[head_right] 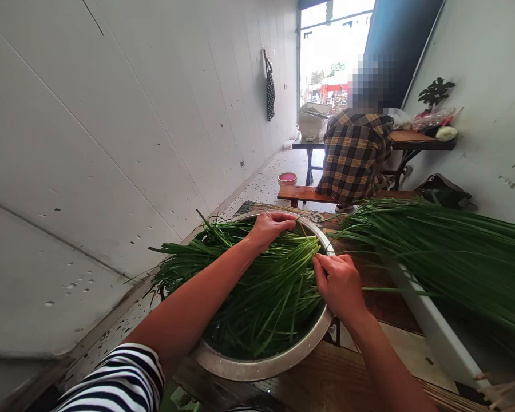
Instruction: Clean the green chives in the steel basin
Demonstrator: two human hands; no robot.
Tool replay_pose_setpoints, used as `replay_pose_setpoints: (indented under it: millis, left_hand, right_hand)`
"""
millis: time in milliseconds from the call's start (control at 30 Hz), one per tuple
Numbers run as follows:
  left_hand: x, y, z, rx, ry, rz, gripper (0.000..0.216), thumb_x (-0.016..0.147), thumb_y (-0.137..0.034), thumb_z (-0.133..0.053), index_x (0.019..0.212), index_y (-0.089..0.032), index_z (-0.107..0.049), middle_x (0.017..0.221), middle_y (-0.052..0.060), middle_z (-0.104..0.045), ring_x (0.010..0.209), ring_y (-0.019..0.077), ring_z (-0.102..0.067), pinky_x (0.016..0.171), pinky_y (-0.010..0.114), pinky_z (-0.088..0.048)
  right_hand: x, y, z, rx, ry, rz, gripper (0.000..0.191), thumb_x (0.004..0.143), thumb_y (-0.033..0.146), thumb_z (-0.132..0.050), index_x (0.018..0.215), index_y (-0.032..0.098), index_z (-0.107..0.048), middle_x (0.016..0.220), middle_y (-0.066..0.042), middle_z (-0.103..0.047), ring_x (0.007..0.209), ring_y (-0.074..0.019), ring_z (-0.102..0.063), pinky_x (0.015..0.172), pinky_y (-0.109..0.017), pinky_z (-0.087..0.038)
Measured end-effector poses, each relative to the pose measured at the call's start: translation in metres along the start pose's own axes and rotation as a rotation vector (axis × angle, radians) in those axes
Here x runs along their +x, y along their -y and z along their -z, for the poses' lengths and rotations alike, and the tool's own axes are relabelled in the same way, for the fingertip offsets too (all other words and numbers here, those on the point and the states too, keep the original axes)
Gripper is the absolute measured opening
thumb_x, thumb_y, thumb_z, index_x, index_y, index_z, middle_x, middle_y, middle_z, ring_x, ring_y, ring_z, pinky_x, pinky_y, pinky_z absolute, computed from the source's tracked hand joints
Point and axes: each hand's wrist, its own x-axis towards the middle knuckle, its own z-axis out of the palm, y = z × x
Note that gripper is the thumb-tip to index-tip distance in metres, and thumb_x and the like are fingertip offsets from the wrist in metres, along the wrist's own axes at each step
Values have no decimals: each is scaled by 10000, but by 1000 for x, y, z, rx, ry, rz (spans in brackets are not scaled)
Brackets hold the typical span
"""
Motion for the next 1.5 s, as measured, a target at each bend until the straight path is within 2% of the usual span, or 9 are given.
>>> replay_pose_setpoints:
  millis: [333,833,1500]
  left_hand:
    - [0,-3,-1,-27,-31,61,215,584,-195,-709,774,-96,-733,575,22,-639,504,66,-494,539,205,-397]
    - [-1,-1,0,6,-12,16,223,583,-224,-713,773,-110,-739,613,30,-659,552,81,-526,585,216,-419]
    - [2,2,-1,1,-43,28,227,574,-214,-710,772,-107,-740,587,24,-649,529,75,-516,588,217,-428]
  right_hand:
    - [-1,0,-1,3,-18,5,261,899,288,-459,771,194,-666,688,-18,-698,599,-137,-596,696,-283,-380]
    - [0,1,1,-28,-16,32,291,902,283,-451,732,171,-660,576,-6,-637,521,-124,-532,663,-277,-374]
    - [-1,0,-1,-20,-23,38,276,895,284,-464,730,174,-656,599,-8,-653,548,-131,-569,674,-284,-378]
